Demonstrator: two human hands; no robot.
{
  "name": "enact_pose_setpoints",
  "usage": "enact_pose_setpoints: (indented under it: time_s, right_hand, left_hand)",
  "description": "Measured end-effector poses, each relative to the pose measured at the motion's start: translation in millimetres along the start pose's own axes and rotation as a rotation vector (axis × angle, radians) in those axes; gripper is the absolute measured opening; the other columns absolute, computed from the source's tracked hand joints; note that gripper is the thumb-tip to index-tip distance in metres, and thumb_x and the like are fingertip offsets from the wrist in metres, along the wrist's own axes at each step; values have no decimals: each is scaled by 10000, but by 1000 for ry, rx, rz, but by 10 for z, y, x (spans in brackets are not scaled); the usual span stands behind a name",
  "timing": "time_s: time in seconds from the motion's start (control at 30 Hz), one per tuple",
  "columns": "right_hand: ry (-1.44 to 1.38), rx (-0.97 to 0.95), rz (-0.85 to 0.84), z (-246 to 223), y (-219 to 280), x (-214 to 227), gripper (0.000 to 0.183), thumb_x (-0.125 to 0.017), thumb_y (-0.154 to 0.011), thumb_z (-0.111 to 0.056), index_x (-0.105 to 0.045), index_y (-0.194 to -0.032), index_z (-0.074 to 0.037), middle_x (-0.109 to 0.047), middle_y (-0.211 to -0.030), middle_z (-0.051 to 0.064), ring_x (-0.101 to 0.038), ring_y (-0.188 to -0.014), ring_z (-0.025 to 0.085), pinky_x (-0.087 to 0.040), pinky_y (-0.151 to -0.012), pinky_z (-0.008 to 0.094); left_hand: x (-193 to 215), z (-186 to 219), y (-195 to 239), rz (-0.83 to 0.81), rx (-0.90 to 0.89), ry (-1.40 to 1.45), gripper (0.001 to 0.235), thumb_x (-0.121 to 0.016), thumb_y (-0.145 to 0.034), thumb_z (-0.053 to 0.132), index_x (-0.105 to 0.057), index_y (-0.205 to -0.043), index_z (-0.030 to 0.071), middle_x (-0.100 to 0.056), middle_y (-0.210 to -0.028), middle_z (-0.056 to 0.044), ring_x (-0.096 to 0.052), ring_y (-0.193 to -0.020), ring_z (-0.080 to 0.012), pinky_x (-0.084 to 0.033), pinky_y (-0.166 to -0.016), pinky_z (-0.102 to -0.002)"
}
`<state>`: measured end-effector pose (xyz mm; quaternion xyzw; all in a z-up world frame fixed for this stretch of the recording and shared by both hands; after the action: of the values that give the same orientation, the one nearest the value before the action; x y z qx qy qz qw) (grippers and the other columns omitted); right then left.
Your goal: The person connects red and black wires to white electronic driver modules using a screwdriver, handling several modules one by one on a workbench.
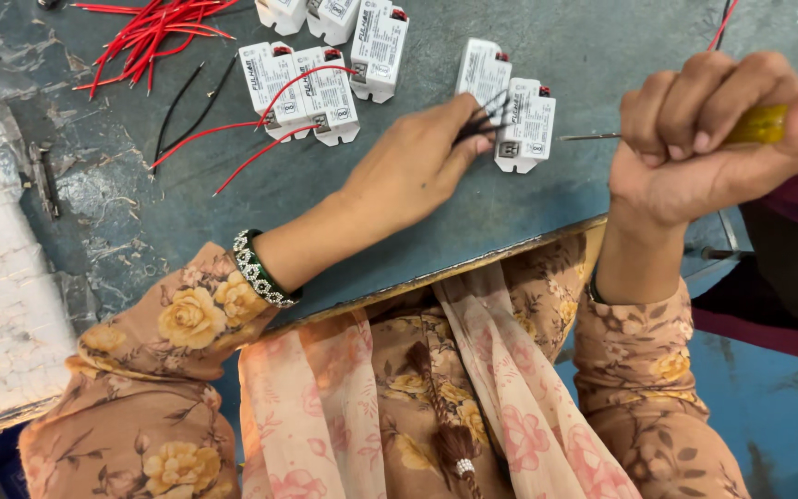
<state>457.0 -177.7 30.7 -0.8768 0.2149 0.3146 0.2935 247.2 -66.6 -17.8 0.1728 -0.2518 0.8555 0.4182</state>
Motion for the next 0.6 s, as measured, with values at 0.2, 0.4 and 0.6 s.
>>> enact_pose_setpoints:
  time_s: [0.2,0.4,0.6]
  right_hand:
    - [-287,-41,216,96,-27,27,729,-296,-1044,-588,-249,-595,-16,-210,-443,112,-136,-314,166,-143,-286,342]
    - [203,-32,-210,288,74,205,676,-355,-1094,-573,-281,-645,-73,-244,-473,45,-135,-352,111,-176,-382,317]
    - [274,-38,-254,323,58,104,664,-357,-1087,-557,-273,-635,-78,-248,-474,39,-127,-352,107,-154,-337,283]
  left_hand:
    - [120,35,-19,11,-34,-18,202,-650,-1008,159,-556,-1065,-10,-637,-1001,-199,-640,-955,-424,-495,-802,-494]
    - [97,17,-6,17,-18,-97,219,-680,-1001,168,-566,-1078,-3,-607,-988,-180,-625,-928,-413,-491,-796,-490]
    - [79,27,-2,39,-34,-99,206,-677,-996,158,-565,-1089,13,-620,-1016,-159,-653,-917,-391,-513,-785,-481]
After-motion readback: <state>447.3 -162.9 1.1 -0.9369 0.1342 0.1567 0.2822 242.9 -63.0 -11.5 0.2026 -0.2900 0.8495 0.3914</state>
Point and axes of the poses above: each hand's wrist, its own y-axis away from the middle knuckle, its own x-axis out of the back of the hand, z = x × y, the point moved 4 cm from there along -y, towards the middle knuckle
